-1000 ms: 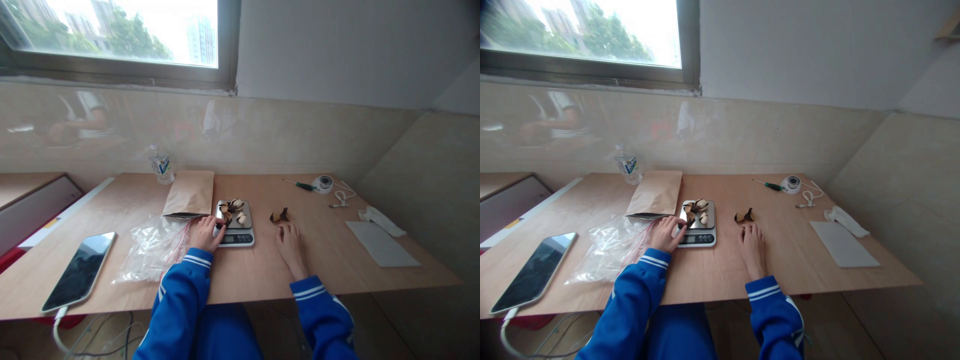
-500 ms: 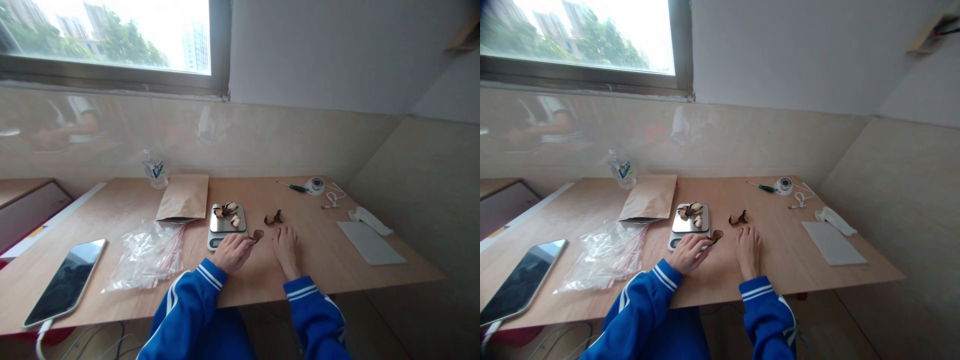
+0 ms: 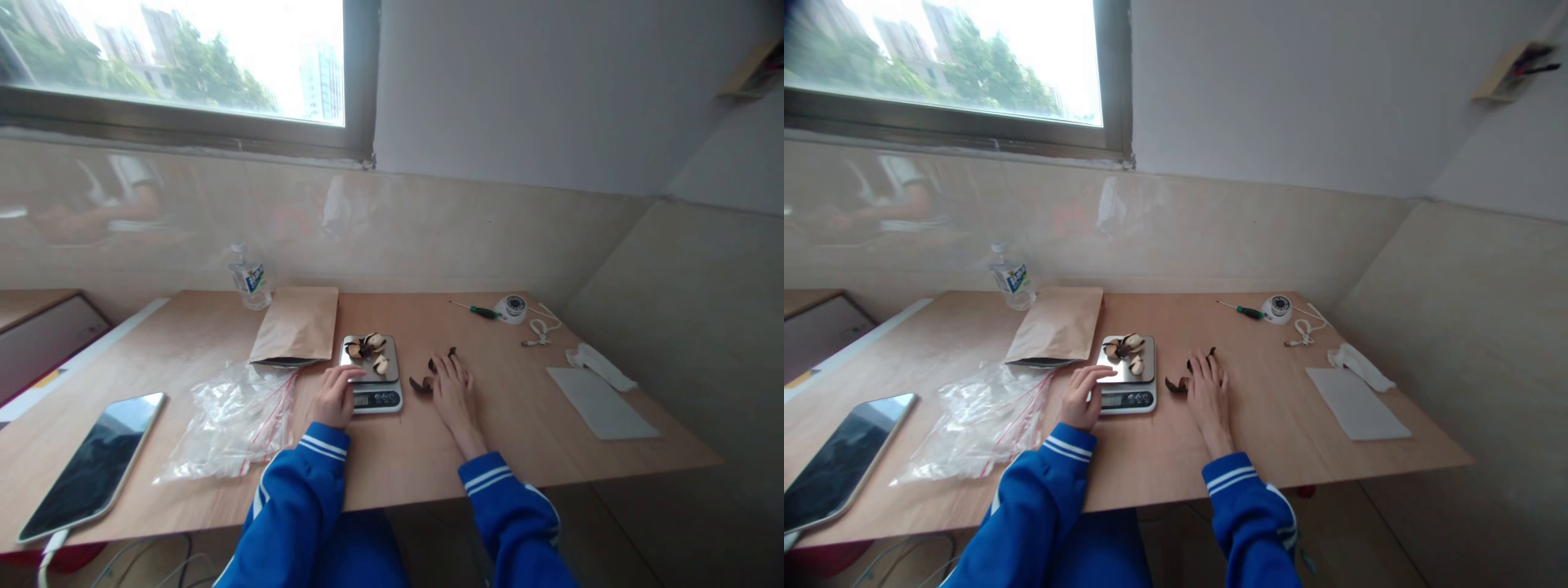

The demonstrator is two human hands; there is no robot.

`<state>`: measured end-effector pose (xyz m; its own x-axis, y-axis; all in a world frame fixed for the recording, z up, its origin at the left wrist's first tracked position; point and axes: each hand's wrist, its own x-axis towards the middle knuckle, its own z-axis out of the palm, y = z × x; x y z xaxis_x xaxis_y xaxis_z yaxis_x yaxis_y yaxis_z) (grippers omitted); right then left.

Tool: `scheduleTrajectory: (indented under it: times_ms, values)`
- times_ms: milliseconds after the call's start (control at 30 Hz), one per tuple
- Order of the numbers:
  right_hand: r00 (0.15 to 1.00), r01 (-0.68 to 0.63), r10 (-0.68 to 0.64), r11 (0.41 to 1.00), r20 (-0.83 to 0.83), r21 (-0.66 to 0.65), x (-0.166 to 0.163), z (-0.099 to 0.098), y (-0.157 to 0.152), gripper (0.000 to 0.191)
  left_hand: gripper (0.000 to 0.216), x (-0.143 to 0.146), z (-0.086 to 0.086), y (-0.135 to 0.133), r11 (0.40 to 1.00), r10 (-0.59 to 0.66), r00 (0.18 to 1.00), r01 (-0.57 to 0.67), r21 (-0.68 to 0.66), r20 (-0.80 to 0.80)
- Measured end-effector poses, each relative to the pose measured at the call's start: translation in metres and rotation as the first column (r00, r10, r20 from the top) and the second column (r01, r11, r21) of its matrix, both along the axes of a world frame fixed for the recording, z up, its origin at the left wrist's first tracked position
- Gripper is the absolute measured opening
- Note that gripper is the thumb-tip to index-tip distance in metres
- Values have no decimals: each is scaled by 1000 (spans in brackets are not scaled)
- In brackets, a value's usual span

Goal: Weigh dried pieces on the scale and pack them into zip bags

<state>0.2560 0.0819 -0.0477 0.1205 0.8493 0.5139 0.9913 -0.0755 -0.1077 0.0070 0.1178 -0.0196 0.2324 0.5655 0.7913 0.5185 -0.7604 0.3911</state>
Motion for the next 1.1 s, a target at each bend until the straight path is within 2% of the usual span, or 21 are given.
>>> scheduleTrajectory:
  times_ms: [133,233,467,700,933,1100]
  values:
    - [999,-34,34,999,-9,-10,1,2,11,43,29,-29,-8,13,971,228,968,-218,-101,101]
    - [999,-31,32,999,-31,18,2,2,16,37,27,-37,-15,16,942,306,940,-276,-189,152]
    - [998,33,-31,998,-46,44,2,1,16,30,25,-34,-15,12,946,256,962,-227,-233,100]
    - [999,31,-30,994,-9,105,2,2,14,29,25,-34,-15,12,942,245,963,-208,-264,115]
    - [992,-45,77,955,-100,292,4,2,12,28,26,-33,-16,13,945,239,962,-199,-262,134]
    - [965,-199,253,875,-66,442,-20,19,-6,21,26,-33,-16,13,944,237,963,-196,-265,131]
